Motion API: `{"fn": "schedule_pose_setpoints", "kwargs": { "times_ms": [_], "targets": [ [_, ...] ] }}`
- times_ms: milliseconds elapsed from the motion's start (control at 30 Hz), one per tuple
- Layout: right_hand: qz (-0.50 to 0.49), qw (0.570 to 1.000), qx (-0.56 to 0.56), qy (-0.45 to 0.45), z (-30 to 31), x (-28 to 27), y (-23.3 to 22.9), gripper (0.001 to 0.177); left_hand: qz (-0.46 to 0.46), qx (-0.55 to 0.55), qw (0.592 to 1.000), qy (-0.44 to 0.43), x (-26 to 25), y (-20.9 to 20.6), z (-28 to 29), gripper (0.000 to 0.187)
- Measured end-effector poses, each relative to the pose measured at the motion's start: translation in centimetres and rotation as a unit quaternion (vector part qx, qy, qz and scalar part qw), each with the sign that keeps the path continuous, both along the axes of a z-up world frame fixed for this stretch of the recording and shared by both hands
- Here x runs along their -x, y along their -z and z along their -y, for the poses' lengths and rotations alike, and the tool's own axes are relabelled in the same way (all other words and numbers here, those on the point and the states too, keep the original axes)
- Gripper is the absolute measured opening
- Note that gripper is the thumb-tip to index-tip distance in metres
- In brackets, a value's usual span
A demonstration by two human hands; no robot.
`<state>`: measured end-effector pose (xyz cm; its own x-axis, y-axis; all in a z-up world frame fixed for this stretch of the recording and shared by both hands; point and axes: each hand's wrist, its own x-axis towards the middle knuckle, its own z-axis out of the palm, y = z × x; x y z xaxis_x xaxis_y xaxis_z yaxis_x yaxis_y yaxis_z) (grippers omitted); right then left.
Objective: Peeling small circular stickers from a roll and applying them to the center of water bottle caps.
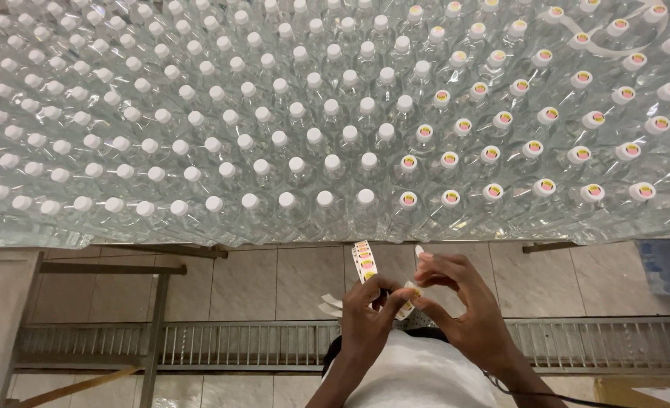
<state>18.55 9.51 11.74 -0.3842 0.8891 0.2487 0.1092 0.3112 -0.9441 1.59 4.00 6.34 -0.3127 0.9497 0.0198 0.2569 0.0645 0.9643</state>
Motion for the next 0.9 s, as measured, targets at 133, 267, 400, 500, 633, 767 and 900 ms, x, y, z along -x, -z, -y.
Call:
{"fn": "schedule_pose_setpoints", "kwargs": {
  "times_ms": [133,267,400,500,633,767,900],
  "targets": [
    [0.014,0.999,0.029,0.015,-0.1,0.0,0.3,0.055,-0.029,0.001,1.0,0.011,0.2,0.4,-0.1,0.039],
    [0.034,0.998,0.029,0.034,-0.4,-0.2,0.2,0.062,-0.012,-0.016,0.999,0.048,0.4,-1.4,-0.3,0.052],
    [0.044,0.996,-0.07,0.029,-0.6,0.0,0.0,0.049,0.039,0.019,0.998,0.047,0.3,-1.3,-0.3,0.019],
    [0.067,0.988,-0.134,0.03,-0.7,0.2,0.0,0.044,0.033,0.029,0.998,0.033,0.2,-1.3,-0.4,0.011],
    [0.042,0.991,-0.124,0.025,-0.5,0.1,0.6,0.043,0.056,0.061,0.996,0.033,0.1,-1.3,-0.4,0.018],
    [-0.05,0.998,-0.033,-0.005,-0.4,-0.2,0.8,0.039,0.034,0.035,0.998,0.025,0.1,-0.8,-0.3,0.026],
    [0.016,0.999,-0.049,-0.015,-0.6,-0.4,0.7,0.049,0.021,-0.003,1.0,0.014,-0.1,-0.4,-0.4,0.03]
  ]
}}
